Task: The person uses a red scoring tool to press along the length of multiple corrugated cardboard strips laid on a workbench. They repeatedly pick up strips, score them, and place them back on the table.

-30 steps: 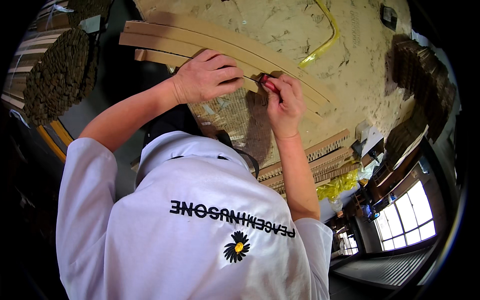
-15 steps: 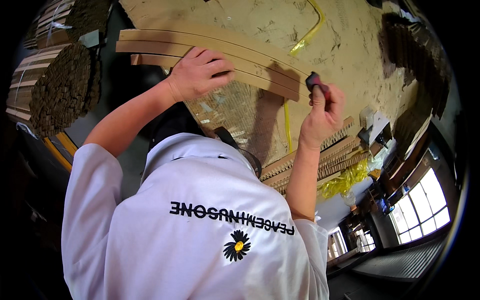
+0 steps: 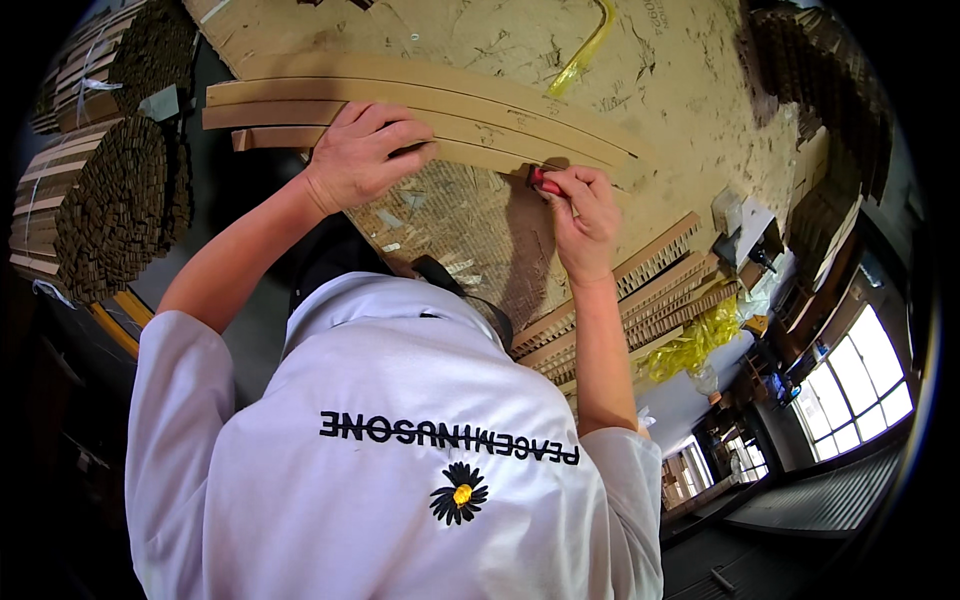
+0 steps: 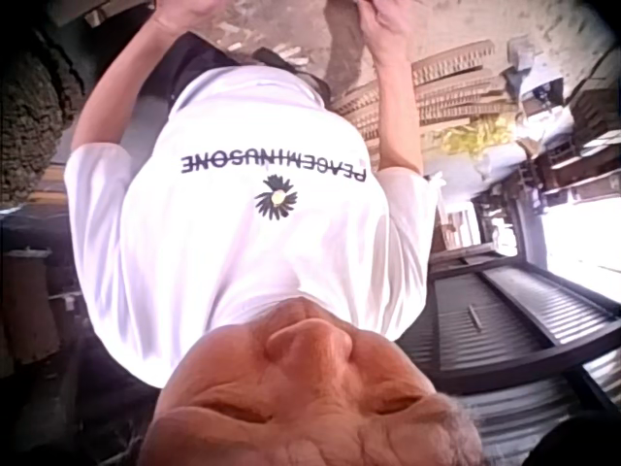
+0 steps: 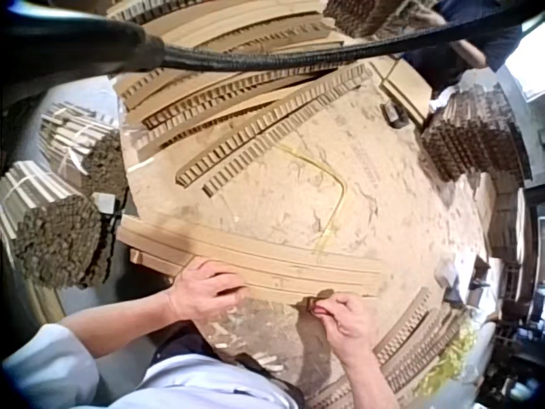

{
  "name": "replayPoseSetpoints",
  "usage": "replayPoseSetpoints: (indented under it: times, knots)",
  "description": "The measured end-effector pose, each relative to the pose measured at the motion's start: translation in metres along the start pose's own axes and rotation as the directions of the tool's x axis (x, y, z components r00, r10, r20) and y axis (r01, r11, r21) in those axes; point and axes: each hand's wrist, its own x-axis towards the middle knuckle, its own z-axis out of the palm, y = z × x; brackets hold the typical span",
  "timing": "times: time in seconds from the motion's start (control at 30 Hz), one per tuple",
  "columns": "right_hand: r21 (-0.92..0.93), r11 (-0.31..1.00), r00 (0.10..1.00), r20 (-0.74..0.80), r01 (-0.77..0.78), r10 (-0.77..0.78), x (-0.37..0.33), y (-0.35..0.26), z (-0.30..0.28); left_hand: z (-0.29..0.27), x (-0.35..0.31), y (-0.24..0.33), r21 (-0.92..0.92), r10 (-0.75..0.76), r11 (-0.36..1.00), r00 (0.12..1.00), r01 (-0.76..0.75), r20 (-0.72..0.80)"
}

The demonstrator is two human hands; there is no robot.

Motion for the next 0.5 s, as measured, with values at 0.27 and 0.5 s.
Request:
replayPoseSetpoints:
  times: [0.27, 0.5]
  knots:
    - [-0.026, 0.999, 0.999, -0.034, -0.023, 0.022, -0.0011, 0.0029, 0.0065, -0.0002, -0.0002, 0.0001, 0.005, -0.001, 1.000, 1.000, 0.001, -0.002]
    - [-0.088, 0.996, 0.999, -0.036, -0.005, 0.002, -0.0049, 0.0108, 0.0078, -0.0014, 0.0039, 0.0013, -0.004, -0.007, 1.000, 1.000, 0.007, -0.008]
